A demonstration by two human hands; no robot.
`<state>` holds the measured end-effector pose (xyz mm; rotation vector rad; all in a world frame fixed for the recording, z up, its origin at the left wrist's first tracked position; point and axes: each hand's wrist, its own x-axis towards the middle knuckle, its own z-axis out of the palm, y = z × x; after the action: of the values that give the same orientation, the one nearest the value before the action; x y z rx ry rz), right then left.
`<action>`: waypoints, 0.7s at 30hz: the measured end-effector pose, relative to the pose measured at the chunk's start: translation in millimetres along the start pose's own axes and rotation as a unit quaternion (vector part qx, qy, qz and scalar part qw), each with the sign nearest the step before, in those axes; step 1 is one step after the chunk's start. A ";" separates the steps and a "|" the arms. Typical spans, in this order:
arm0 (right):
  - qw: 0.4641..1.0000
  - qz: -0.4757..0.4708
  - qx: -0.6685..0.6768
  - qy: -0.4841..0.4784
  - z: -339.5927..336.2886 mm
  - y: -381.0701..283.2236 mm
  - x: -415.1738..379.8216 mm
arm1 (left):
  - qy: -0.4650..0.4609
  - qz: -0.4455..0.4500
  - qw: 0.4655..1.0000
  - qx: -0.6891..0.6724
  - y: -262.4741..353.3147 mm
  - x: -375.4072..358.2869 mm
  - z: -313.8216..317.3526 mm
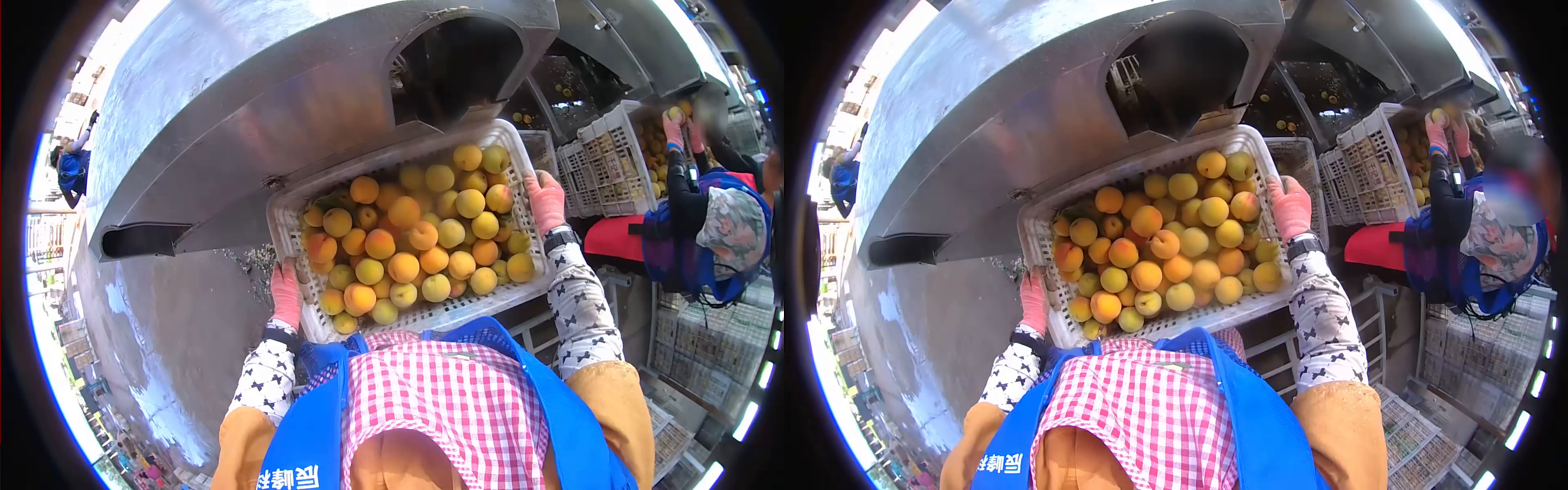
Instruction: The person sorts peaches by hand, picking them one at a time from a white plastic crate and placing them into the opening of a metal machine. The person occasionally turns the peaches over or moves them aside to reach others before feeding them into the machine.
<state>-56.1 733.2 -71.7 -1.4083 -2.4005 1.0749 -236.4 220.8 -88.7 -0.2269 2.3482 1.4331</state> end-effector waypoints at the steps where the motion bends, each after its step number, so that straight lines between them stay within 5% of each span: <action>1: 0.992 -0.067 0.056 0.091 11.2 12.1 11.1 | -0.014 -0.035 0.998 -0.041 -10.0 7.4 -4.1; 2: 0.968 -0.134 0.114 0.181 19.3 16.0 15.9 | -0.002 0.002 0.999 0.036 -29.2 19.9 -7.7; 3: 0.925 -0.252 -0.050 0.280 4.1 -13.3 -3.3 | 0.000 0.007 0.999 0.034 -26.3 19.0 -10.4; 5: 0.928 -0.292 -0.029 0.229 -8.1 -52.1 -37.3 | 0.027 0.071 0.995 0.070 -10.9 10.1 -4.2; 7: 0.980 -0.186 -0.004 0.067 1.7 -75.0 -67.3 | 0.032 0.088 0.991 0.092 -11.3 7.0 -6.4; 10: 0.968 -0.167 -0.183 0.036 47.6 -74.6 -72.2 | 0.003 0.050 0.996 0.077 -12.2 12.6 -0.9; 12: 0.952 -0.148 -0.266 0.013 64.2 -88.8 -70.0 | 0.150 0.266 0.920 0.247 8.8 -3.4 4.2; 13: 0.925 -0.158 -0.345 -0.023 72.6 -95.4 -68.0 | 0.154 0.266 0.920 0.244 29.4 -13.4 3.3; 15: 0.890 -0.161 -0.422 -0.054 72.1 -95.4 -66.0 | 0.125 0.457 0.856 0.208 71.4 -24.1 7.7; 16: 0.936 -0.193 -0.286 -0.074 62.6 -87.8 -67.1 | 0.027 0.444 0.877 0.180 74.8 -17.1 11.5; 17: 0.960 -0.223 -0.144 -0.089 54.4 -84.6 -66.1 | 0.028 0.448 0.876 0.175 85.2 -11.4 20.0; 19: 0.957 -0.271 0.074 -0.074 36.2 -101.3 -97.3 | -0.278 0.247 0.928 -0.018 111.2 -12.0 47.3; 21: 0.938 -0.309 0.136 -0.082 23.3 -124.8 -123.2 | -0.430 0.044 0.890 -0.146 137.9 -16.0 79.4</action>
<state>-86.9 584.2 18.5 -0.4314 -2.4130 1.2975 -248.4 354.4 -1.6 0.3803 1.4321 1.5002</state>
